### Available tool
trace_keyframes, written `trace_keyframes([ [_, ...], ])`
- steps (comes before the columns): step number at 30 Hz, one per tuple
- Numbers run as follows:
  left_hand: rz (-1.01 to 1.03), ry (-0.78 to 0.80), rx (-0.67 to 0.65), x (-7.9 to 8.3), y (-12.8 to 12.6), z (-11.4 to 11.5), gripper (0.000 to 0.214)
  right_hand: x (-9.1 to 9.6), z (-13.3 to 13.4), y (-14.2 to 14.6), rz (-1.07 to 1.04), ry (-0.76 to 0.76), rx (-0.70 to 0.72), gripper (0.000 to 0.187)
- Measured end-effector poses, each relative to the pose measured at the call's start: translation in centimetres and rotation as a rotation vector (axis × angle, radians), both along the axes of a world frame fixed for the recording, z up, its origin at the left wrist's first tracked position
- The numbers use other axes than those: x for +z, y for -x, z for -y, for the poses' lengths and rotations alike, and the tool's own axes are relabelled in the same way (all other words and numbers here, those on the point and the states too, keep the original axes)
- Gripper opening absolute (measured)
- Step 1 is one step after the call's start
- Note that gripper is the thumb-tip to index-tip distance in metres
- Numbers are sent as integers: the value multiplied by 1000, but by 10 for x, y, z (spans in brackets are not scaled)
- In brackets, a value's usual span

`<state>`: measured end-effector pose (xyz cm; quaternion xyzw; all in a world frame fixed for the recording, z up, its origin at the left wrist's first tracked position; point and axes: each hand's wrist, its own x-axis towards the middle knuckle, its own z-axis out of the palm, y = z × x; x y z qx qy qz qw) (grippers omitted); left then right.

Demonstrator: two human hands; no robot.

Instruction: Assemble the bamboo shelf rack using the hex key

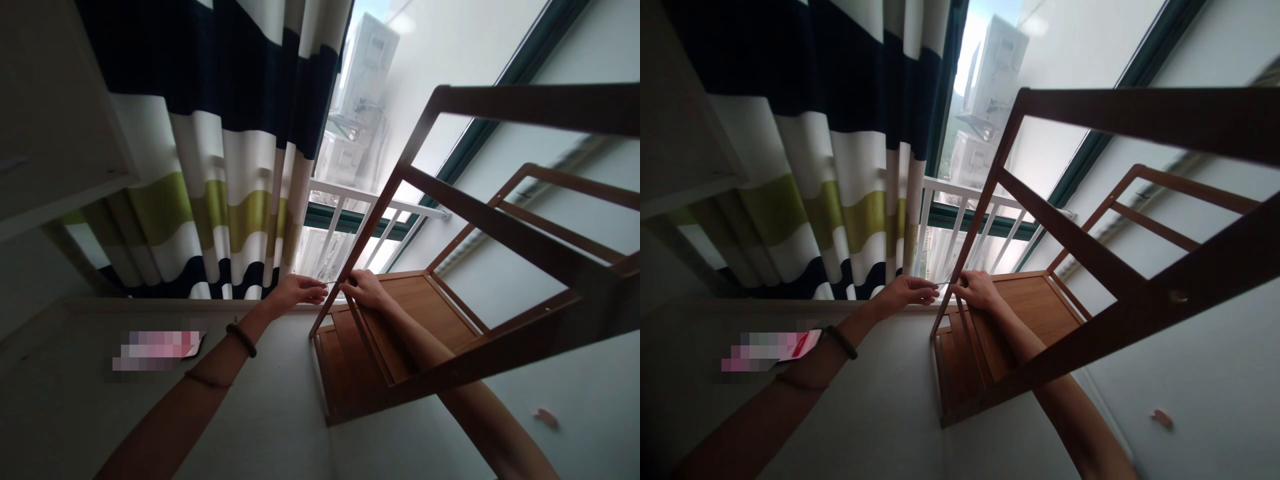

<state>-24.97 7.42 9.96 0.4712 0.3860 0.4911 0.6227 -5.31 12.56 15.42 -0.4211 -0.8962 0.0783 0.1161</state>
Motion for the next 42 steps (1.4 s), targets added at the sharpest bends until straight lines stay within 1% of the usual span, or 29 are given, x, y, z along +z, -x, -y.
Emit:
trace_keyframes([
  [4, -169, -200, 112, -7, 0, -4, 34, -1, -1, 0, -16, 16, 11, 21],
  [7, -384, -431, 195, -10, 4, -7, 26, -2, -3, -2, -34, 26, 14, 20],
  [8, -453, -508, 200, -10, 7, -8, 24, -3, -4, -2, -39, 30, 17, 21],
  [10, -555, -617, 167, -6, 12, -10, 23, -4, -5, -3, -48, 35, 24, 21],
  [12, -616, -653, 115, -2, 16, -10, 25, -4, -5, -2, -51, 38, 30, 21],
  [14, -609, -637, 93, 0, 16, -10, 24, -4, -5, -2, -42, 34, 27, 21],
  [16, -501, -552, 121, -3, 13, -9, 23, -4, -4, -1, -30, 27, 20, 21],
  [18, -316, -382, 144, -7, 8, -9, 27, -4, -3, 0, -28, 19, 18, 22],
  [19, -216, -282, 133, -9, 5, -9, 32, -3, -2, 0, -29, 16, 18, 22],
  [21, -53, -110, 67, -12, 1, -9, 40, -3, -2, 0, -30, 9, 21, 22],
  [22, 3, -48, 32, -13, 0, -9, 42, -3, -2, 0, -31, 5, 23, 22],
  [24, 54, 42, -9, -12, 0, -10, 42, -3, -2, -1, -33, 0, 31, 23],
  [28, -5, 165, -106, -8, 4, -12, 42, -3, -2, -1, -31, -5, 31, 23],
  [32, 18, 169, -176, -4, 5, -13, 39, -3, -2, -1, -30, 0, 26, 21],
  [34, 17, 149, -197, 0, 5, -15, 35, -3, -2, -1, -35, 9, 30, 20],
  [36, -30, 101, -206, 5, 6, -17, 34, -3, -2, -1, -36, 15, 34, 20],
  [39, -210, -35, -198, 15, 7, -19, 33, -3, -2, -1, -31, 17, 31, 21],
  [42, -497, -262, -126, 21, 8, -16, 34, -4, -3, -1, -32, 13, 26, 21],
])
